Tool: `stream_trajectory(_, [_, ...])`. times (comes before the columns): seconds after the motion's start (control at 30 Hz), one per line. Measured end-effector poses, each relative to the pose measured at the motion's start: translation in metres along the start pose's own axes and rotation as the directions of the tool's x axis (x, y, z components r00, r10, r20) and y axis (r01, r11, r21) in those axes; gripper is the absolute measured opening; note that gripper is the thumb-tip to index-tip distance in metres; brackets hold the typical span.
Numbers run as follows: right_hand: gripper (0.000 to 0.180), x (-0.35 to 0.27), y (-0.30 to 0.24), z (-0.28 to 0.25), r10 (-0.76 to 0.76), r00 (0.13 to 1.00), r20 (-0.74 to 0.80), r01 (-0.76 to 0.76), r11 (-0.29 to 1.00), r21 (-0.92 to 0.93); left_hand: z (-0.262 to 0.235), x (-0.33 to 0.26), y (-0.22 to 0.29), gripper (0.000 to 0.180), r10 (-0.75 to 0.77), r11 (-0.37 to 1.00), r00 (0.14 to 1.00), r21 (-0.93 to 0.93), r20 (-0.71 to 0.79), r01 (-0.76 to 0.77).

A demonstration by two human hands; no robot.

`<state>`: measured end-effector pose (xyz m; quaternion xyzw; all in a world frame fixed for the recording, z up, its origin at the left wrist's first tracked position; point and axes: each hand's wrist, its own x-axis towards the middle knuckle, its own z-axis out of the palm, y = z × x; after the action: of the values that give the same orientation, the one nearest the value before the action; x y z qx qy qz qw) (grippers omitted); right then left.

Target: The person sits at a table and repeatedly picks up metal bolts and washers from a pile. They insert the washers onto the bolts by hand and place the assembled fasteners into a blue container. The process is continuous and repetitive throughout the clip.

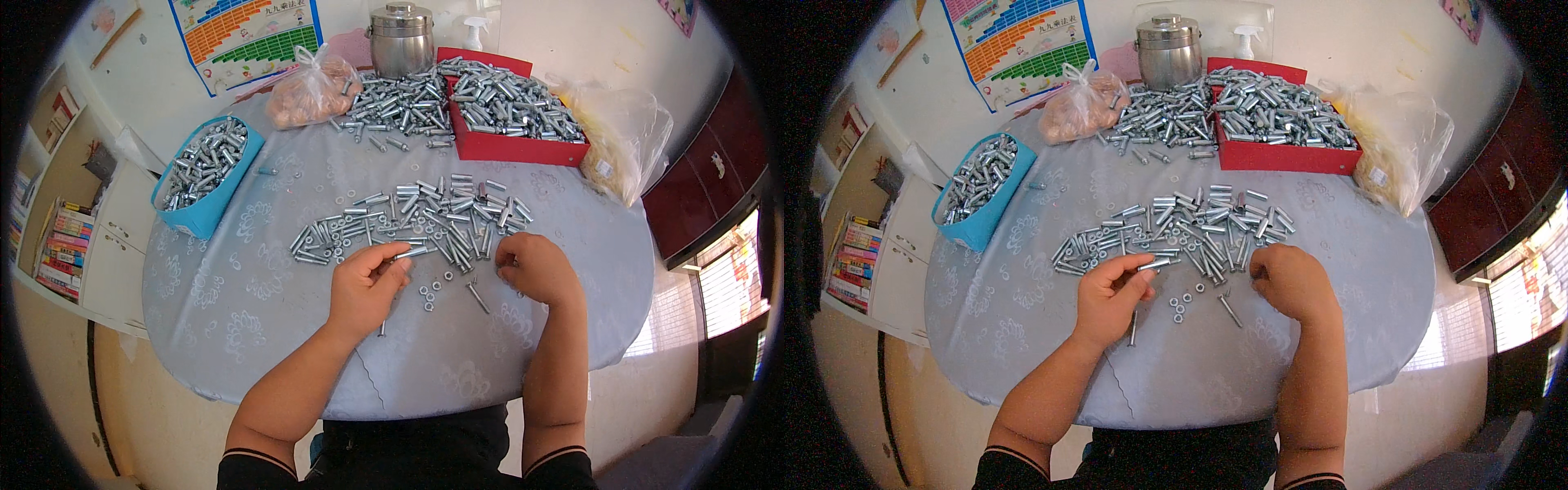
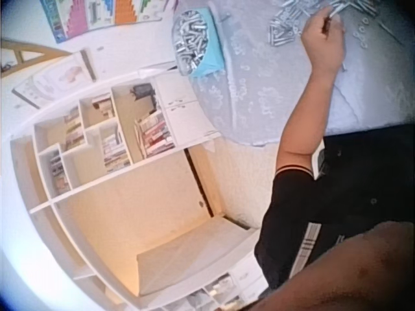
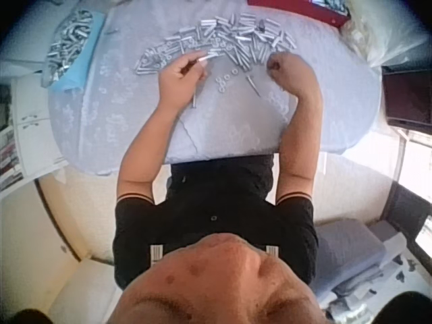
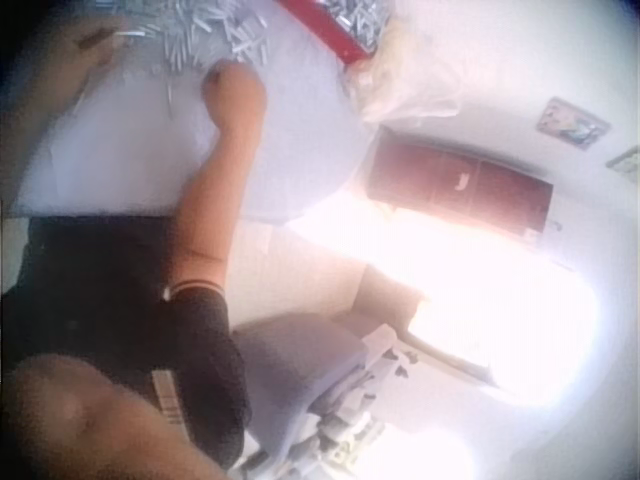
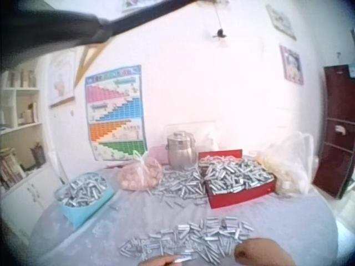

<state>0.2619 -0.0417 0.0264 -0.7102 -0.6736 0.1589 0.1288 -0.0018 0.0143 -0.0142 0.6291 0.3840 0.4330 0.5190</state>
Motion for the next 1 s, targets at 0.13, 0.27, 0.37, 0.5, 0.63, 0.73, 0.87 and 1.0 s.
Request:
stream_trajectory(0.13, [0.011, 0.006, -0.003, 0.003, -0.064, 0.996, -0.054, 0.081, 0.909, 0.41, 0.0, -0.002, 0.004, 0.022, 0.006, 1.0, 1.0, 0.014, 0.021, -0.006])
stream_trajectory(0.27, [0.008, 0.016, -0.024, 0.017, -0.081, 0.996, -0.043, 0.076, 0.464, 0.883, 0.001, -0.002, 0.002, 0.023, -0.017, 1.0, 0.998, -0.005, 0.068, 0.017])
stream_trajectory(0.37, [0.009, 0.02, -0.031, 0.025, -0.138, 0.99, 0.026, 0.023, 0.339, 0.941, 0.0, -0.001, 0.003, 0.024, -0.037, 0.999, 0.995, -0.005, 0.094, 0.037])
stream_trajectory(0.5, [0.01, 0.021, -0.038, 0.029, -0.141, 0.988, 0.059, -0.011, 0.316, 0.949, 0.0, 0.0, 0.006, 0.024, -0.06, 0.995, 0.99, -0.073, 0.126, 0.07])
stream_trajectory(0.63, [0.011, 0.022, -0.036, 0.029, -0.122, 0.989, 0.078, -0.038, 0.302, 0.953, -0.001, 0.0, 0.006, 0.025, -0.077, 0.988, 0.986, -0.119, 0.149, 0.095])
stream_trajectory(0.73, [0.012, 0.022, -0.037, 0.031, -0.104, 0.991, 0.089, -0.053, 0.309, 0.95, 0.0, 0.001, 0.008, 0.025, -0.122, 0.977, 0.98, -0.155, 0.157, 0.147])
stream_trajectory(0.87, [0.013, 0.022, -0.041, 0.033, -0.091, 0.995, 0.048, -0.012, 0.367, 0.93, -0.001, 0.002, 0.007, 0.025, -0.131, 0.972, 0.98, -0.176, 0.147, 0.156])
stream_trajectory(1.0, [0.013, 0.018, -0.045, 0.03, -0.09, 0.996, -0.024, 0.06, 0.425, 0.903, -0.001, 0.0, 0.006, 0.024, -0.121, 0.975, 0.982, -0.17, 0.145, 0.146])
